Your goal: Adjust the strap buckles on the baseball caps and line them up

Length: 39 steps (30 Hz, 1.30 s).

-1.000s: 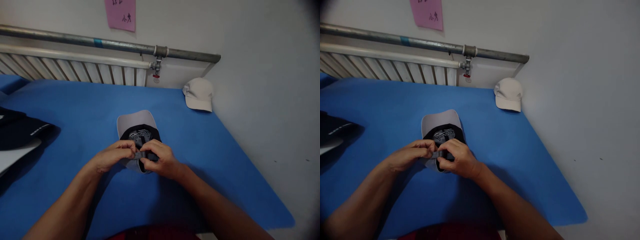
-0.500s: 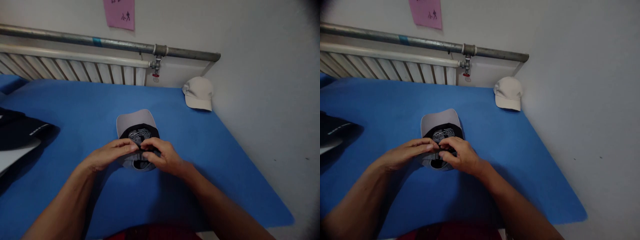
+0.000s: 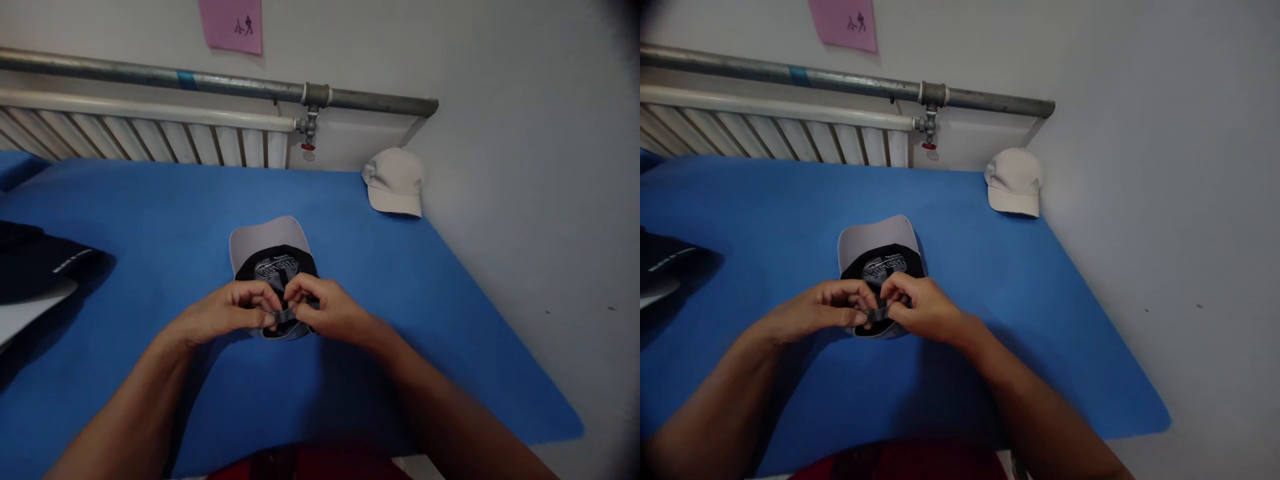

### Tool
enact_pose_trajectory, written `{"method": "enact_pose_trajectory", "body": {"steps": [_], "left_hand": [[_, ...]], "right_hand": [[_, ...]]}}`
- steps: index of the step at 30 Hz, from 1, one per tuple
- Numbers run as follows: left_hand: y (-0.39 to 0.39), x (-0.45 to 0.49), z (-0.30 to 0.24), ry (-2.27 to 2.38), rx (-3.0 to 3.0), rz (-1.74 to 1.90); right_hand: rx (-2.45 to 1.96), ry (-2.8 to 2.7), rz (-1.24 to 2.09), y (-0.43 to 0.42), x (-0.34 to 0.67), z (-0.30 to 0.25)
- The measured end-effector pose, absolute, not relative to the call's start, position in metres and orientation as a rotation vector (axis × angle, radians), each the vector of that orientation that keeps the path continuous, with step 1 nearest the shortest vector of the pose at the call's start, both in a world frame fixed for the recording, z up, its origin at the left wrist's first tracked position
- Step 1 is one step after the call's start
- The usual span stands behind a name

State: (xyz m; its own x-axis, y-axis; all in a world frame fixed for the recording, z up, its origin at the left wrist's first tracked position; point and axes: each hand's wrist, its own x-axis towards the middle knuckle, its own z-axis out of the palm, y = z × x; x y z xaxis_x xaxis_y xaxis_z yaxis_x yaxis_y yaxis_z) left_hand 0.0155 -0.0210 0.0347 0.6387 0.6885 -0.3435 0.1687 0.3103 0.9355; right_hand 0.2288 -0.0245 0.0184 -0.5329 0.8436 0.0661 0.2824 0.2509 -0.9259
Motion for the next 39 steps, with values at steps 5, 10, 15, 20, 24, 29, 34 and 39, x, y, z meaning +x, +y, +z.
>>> {"method": "enact_pose_trajectory", "body": {"steps": [5, 10, 15, 20, 24, 29, 34, 39], "left_hand": [[-0.021, 0.018, 0.033, 0.842, 1.238, 0.469], [-0.021, 0.018, 0.03, 0.836, 1.253, 0.473], [-0.021, 0.019, 0.029, 0.85, 1.247, 0.467], [-0.022, 0.02, 0.029, 0.855, 1.25, 0.494], [-0.022, 0.02, 0.029, 0.907, 1.263, 0.54], [-0.021, 0.021, 0.03, 0.931, 1.272, 0.547], [-0.021, 0.021, 0.03, 0.948, 1.298, 0.518], [-0.02, 0.015, 0.031, 0.958, 1.367, 0.457]], "right_hand": [[-1.08, -2.005, 1.142, -0.023, 0.227, 0.013], [-1.126, -2.044, 1.07, -0.024, 0.227, 0.012], [-1.097, -2.035, 1.006, -0.026, 0.225, 0.017], [-1.027, -2.061, 0.836, -0.027, 0.222, 0.019], [-1.02, -2.055, 0.751, -0.028, 0.221, 0.019], [-1.041, -2.024, 0.731, -0.027, 0.218, 0.014], [-1.113, -2.007, 0.787, -0.021, 0.221, 0.008], [-1.102, -1.909, 0.83, -0.022, 0.232, 0.012]]}}
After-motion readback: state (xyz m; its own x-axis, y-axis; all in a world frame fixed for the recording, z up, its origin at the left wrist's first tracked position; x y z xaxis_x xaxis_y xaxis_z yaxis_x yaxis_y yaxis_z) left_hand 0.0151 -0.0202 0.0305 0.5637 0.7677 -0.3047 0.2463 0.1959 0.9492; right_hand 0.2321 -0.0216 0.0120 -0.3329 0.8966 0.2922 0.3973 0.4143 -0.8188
